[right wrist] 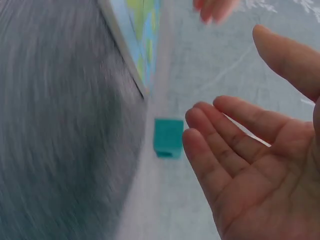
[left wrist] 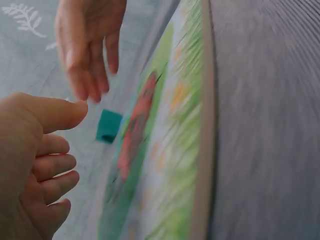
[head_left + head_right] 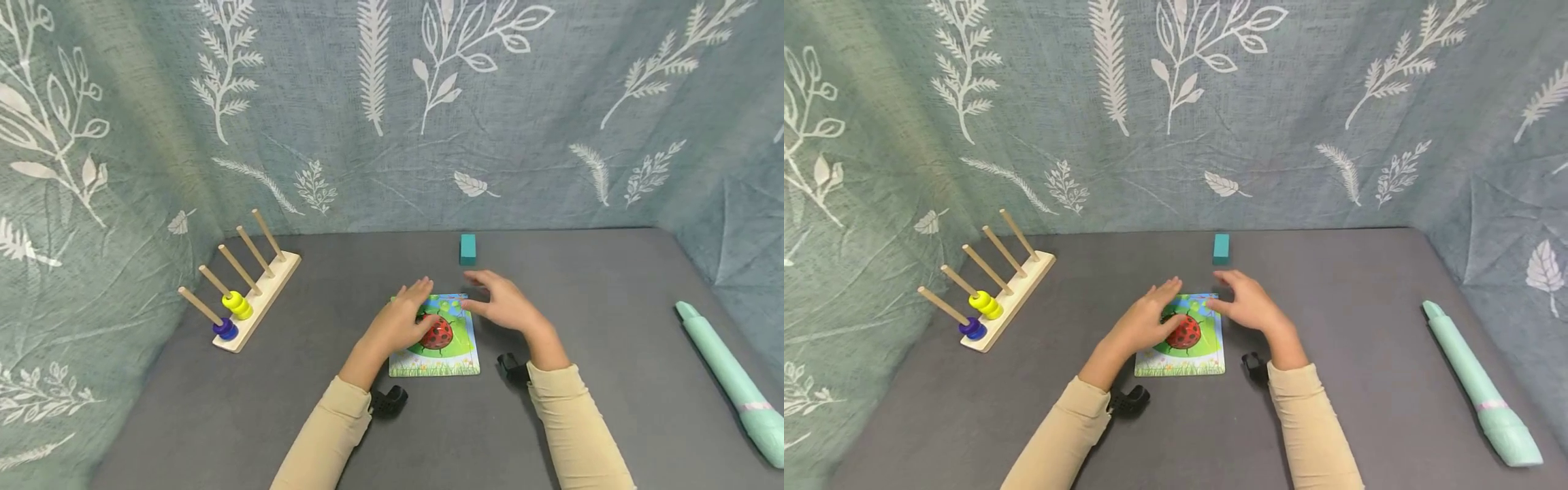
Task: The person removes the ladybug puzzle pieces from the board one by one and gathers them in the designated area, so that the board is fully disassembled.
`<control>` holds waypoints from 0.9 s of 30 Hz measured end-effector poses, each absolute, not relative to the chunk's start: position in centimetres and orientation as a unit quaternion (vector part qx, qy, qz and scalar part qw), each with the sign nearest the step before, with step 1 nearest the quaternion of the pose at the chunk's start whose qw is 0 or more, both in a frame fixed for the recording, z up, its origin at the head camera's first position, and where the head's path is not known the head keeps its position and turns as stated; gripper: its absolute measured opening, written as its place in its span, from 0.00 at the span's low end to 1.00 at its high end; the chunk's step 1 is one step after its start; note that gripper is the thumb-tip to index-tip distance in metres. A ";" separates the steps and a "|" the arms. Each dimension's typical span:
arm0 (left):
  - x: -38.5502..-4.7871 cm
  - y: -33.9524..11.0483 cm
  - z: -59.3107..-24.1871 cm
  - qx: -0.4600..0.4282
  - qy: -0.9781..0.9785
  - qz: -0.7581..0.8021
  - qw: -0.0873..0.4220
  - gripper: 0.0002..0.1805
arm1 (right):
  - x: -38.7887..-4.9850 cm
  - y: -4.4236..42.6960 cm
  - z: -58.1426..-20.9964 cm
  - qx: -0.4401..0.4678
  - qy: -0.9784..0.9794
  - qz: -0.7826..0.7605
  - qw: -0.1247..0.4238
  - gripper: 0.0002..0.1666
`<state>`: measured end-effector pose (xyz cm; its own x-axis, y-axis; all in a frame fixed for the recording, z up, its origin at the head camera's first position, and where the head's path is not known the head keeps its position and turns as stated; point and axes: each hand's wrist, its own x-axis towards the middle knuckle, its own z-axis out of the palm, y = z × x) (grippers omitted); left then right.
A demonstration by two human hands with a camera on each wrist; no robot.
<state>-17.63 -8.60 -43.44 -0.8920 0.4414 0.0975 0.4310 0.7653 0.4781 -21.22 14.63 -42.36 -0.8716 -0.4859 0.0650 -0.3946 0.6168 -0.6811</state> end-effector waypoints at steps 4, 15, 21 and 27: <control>-17.9 -7.7 -44.8 0.243 0.932 0.270 0.017 0.33 | -21.3 14.1 -43.5 -0.245 0.887 -0.379 0.096 0.34; -17.8 -8.1 -46.7 0.255 0.930 0.265 -0.003 0.30 | -22.0 14.7 -45.1 -0.294 0.874 -0.374 0.097 0.29; -17.8 -8.2 -46.4 0.261 0.929 0.262 -0.018 0.31 | -22.1 14.1 -44.9 -0.305 0.888 -0.337 0.066 0.26; -17.7 -8.2 -46.6 0.243 0.937 0.252 0.000 0.31 | -21.9 13.5 -45.2 -0.305 0.893 -0.322 0.076 0.26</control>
<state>-17.65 -8.19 -46.62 -0.8821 0.4549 0.1224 0.4549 0.7552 0.4719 -21.92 13.53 -45.20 -0.8020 -0.5942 0.0614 -0.4966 0.6061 -0.6213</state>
